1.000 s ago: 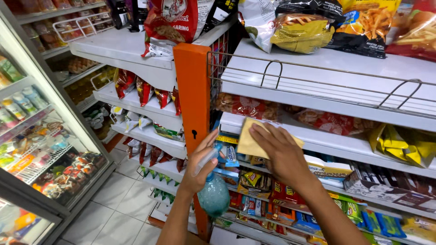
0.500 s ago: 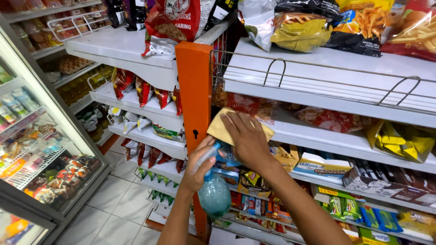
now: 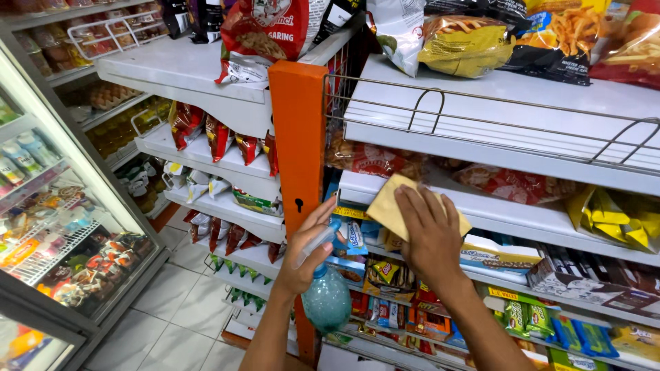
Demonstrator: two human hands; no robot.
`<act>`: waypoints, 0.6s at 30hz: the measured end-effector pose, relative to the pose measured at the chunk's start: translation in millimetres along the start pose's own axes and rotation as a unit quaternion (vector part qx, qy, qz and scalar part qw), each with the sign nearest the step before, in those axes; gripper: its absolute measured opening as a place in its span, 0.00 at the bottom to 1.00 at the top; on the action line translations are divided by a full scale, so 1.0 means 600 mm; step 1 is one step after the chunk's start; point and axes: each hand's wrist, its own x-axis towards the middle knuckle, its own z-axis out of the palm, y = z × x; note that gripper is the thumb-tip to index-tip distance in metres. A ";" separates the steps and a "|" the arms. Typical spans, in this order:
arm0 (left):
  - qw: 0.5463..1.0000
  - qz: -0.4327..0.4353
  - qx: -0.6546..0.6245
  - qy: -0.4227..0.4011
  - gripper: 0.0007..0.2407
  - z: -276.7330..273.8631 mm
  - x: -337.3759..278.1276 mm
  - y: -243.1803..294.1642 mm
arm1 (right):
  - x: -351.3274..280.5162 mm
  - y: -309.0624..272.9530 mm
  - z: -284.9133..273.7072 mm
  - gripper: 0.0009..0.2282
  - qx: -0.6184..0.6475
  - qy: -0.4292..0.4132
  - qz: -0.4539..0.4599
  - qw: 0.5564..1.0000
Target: The person sprays a cleaning solution and wipes down store shelves filled with snack bags and boxes with a cloth.
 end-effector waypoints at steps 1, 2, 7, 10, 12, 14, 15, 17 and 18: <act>1.000 0.005 -0.010 0.002 0.17 -0.004 0.002 -0.006 | 0.008 -0.009 0.007 0.37 0.005 -0.007 -0.017 1.000; 1.000 0.011 -0.019 0.004 0.17 -0.007 0.004 -0.013 | 0.018 -0.019 0.013 0.37 0.010 -0.015 -0.035 0.999; 0.990 -0.039 -0.126 0.045 0.18 -0.021 -0.010 -0.037 | 0.063 -0.084 0.033 0.35 0.122 0.000 -0.091 0.988; 0.988 -0.050 -0.137 0.043 0.18 -0.018 -0.012 -0.037 | 0.072 -0.088 0.038 0.30 0.096 0.015 -0.109 0.989; 0.994 -0.026 -0.105 0.034 0.18 -0.014 -0.013 -0.027 | 0.065 -0.069 0.042 0.28 0.024 0.005 -0.129 0.991; 0.999 -0.003 -0.048 0.026 0.19 -0.004 -0.009 -0.016 | 0.047 -0.035 0.042 0.30 0.021 -0.026 -0.134 0.990; 1.000 0.009 -0.018 0.020 0.20 -0.001 -0.007 -0.009 | 0.037 -0.017 0.040 0.30 0.021 -0.040 -0.136 0.990; 1.000 0.007 0.002 0.027 0.20 0.007 -0.002 0.006 | 0.011 0.027 0.024 0.34 0.030 -0.081 -0.088 0.992; 0.999 0.007 0.012 0.030 0.20 0.011 0.001 0.012 | -0.004 0.050 0.006 0.34 0.044 -0.087 -0.062 0.993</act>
